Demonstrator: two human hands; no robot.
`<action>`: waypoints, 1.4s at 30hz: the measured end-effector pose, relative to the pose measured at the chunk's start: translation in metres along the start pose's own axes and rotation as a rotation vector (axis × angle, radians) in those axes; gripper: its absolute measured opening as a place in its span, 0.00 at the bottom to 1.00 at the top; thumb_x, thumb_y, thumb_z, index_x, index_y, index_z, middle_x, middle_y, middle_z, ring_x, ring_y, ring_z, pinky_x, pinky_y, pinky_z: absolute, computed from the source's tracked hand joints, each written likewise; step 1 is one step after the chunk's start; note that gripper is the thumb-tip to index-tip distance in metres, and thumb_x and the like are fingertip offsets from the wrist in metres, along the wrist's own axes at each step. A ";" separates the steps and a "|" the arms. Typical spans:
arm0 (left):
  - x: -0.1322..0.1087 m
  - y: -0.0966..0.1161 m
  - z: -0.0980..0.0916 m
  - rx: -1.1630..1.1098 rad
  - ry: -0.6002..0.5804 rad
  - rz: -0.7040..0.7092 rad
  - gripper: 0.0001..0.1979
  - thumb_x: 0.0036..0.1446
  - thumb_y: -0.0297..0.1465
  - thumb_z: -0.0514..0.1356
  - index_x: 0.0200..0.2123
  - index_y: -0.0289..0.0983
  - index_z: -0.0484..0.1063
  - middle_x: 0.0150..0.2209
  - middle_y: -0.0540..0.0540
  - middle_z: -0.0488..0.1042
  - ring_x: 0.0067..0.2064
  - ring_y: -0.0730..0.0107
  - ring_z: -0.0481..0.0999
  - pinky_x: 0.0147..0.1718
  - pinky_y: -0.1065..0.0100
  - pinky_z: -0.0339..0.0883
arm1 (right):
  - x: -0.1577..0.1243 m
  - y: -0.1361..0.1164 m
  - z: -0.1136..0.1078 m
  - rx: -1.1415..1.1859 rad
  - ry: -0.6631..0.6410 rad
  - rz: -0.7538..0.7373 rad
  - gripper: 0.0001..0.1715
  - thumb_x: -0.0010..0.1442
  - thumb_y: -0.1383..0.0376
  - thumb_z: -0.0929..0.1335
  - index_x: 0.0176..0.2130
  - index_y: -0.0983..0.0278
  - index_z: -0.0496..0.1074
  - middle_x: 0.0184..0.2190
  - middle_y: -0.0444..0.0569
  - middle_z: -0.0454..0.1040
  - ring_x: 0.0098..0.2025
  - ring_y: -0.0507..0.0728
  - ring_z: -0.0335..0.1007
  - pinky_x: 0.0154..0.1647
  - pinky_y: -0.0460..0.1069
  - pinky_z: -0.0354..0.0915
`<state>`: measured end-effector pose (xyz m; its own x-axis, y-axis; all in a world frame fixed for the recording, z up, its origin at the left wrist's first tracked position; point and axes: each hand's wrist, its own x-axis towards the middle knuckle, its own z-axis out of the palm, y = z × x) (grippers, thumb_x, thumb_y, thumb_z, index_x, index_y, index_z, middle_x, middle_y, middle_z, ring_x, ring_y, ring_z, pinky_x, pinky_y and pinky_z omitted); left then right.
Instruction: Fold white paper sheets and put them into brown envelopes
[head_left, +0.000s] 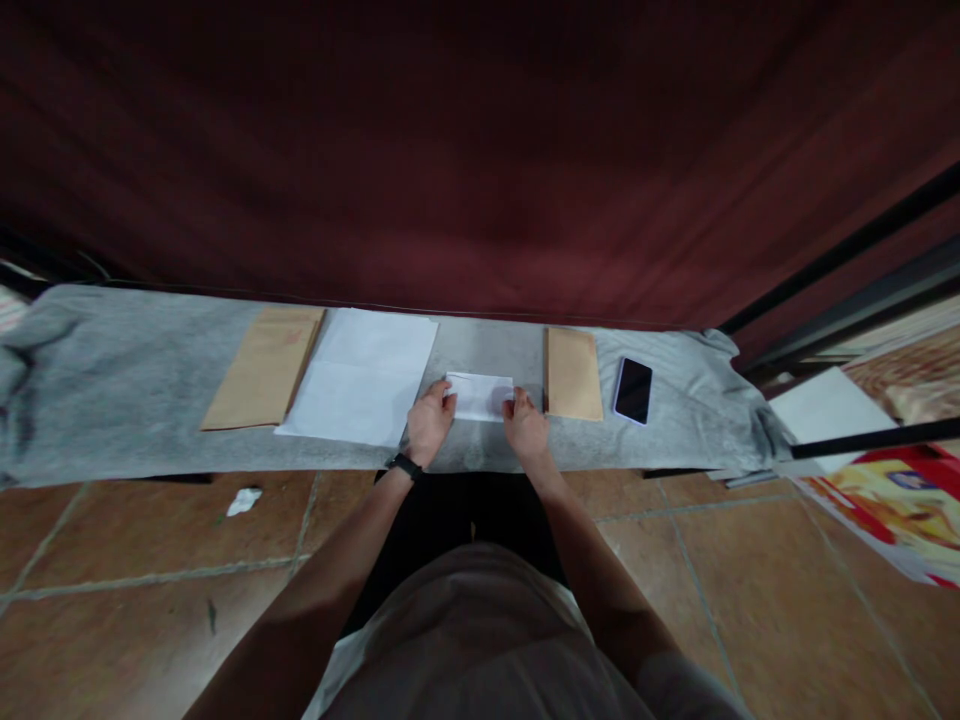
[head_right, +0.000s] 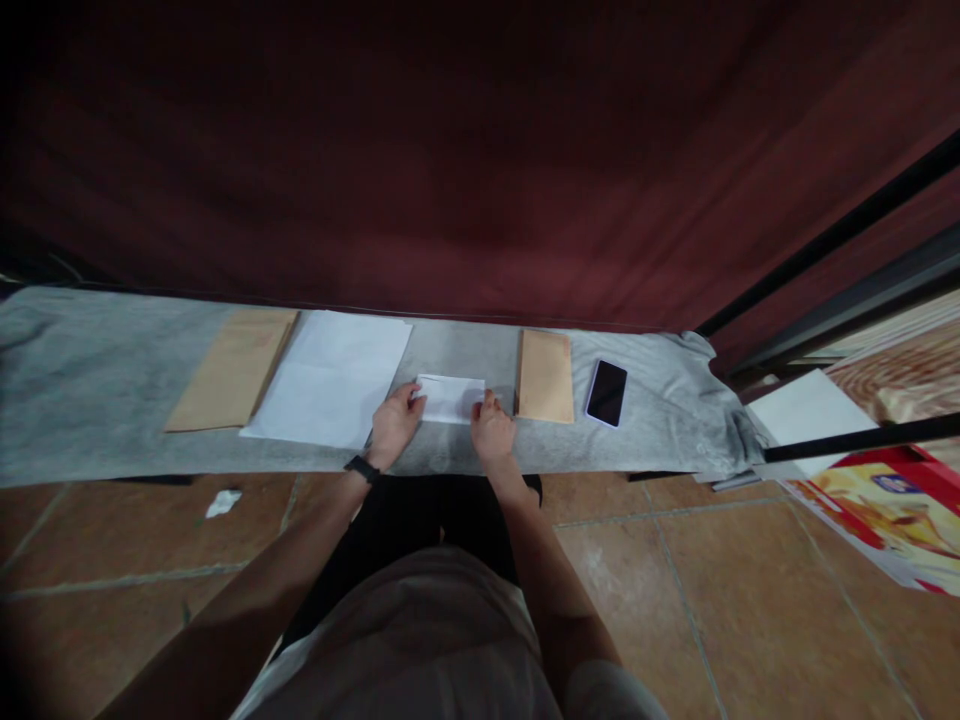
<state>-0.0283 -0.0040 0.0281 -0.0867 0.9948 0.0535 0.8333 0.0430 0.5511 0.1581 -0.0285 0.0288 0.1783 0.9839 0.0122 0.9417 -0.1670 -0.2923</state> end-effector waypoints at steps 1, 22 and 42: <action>0.002 0.001 0.000 0.010 -0.001 0.001 0.17 0.65 0.33 0.56 0.55 0.38 0.71 0.51 0.40 0.79 0.48 0.56 0.80 0.47 0.62 0.71 | 0.001 -0.001 -0.001 -0.021 -0.007 0.001 0.23 0.72 0.60 0.60 0.61 0.66 0.64 0.47 0.62 0.79 0.41 0.61 0.80 0.42 0.51 0.70; 0.009 0.010 0.001 0.270 -0.076 0.044 0.18 0.70 0.35 0.48 0.58 0.40 0.68 0.54 0.40 0.74 0.48 0.58 0.79 0.42 0.63 0.71 | 0.007 -0.001 0.017 -0.005 0.162 -0.286 0.25 0.71 0.63 0.59 0.64 0.68 0.63 0.65 0.62 0.63 0.65 0.65 0.58 0.63 0.61 0.57; -0.005 0.018 0.022 0.253 -0.009 0.430 0.22 0.70 0.34 0.47 0.61 0.34 0.67 0.68 0.38 0.60 0.68 0.55 0.59 0.66 0.53 0.56 | -0.004 -0.004 0.039 0.005 0.110 -0.325 0.31 0.72 0.61 0.58 0.70 0.68 0.55 0.70 0.59 0.54 0.72 0.64 0.49 0.70 0.62 0.47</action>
<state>-0.0009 -0.0065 0.0194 0.2978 0.9281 0.2234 0.8989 -0.3514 0.2616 0.1423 -0.0298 -0.0071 -0.1011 0.9728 0.2083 0.9530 0.1548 -0.2606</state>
